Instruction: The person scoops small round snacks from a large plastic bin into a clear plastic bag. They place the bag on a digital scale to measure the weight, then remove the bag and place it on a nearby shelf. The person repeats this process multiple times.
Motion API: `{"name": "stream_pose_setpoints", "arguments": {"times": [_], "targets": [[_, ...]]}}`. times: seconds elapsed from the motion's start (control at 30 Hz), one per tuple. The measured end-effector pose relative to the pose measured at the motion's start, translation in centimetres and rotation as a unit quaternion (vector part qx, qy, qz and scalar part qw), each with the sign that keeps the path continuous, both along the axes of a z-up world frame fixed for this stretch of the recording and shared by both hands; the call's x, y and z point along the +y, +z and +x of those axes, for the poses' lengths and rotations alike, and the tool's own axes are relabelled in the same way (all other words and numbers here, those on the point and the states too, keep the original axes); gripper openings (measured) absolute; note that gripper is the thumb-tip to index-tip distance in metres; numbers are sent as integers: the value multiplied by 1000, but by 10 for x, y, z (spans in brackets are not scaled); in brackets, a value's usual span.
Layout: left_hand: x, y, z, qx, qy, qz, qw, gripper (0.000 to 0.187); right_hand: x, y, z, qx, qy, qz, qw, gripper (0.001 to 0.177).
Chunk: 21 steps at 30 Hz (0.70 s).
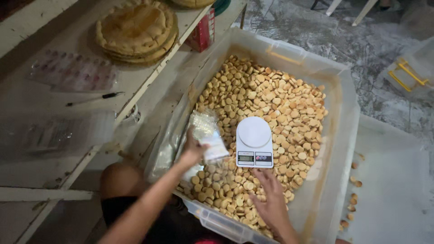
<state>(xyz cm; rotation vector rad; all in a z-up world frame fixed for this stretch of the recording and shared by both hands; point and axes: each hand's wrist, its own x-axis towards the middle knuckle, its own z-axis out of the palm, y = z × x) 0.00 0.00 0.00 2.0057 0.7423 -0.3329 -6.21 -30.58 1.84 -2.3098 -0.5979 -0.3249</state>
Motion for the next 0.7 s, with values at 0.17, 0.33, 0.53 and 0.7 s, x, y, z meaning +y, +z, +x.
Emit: {"name": "stream_pose_setpoints", "arguments": {"times": [0.17, 0.33, 0.53, 0.7], "targets": [[-80, -37, -34, -78, -16, -181, 980, 74, 31, 25, 23, -181, 119, 70, 974, 17], [-91, -22, -40, -288, -76, -147, 943, 52, 17, -30, 68, 329, 27, 250, 910, 17], [-153, -54, -20, -331, 59, -91, 937, 32, 34, -86, 74, 299, -49, 404, 863, 26], [-180, -99, 0, -250, 129, -300, 912, 56, 39, -99, 52, 201, -87, 393, 893, 42]]}}
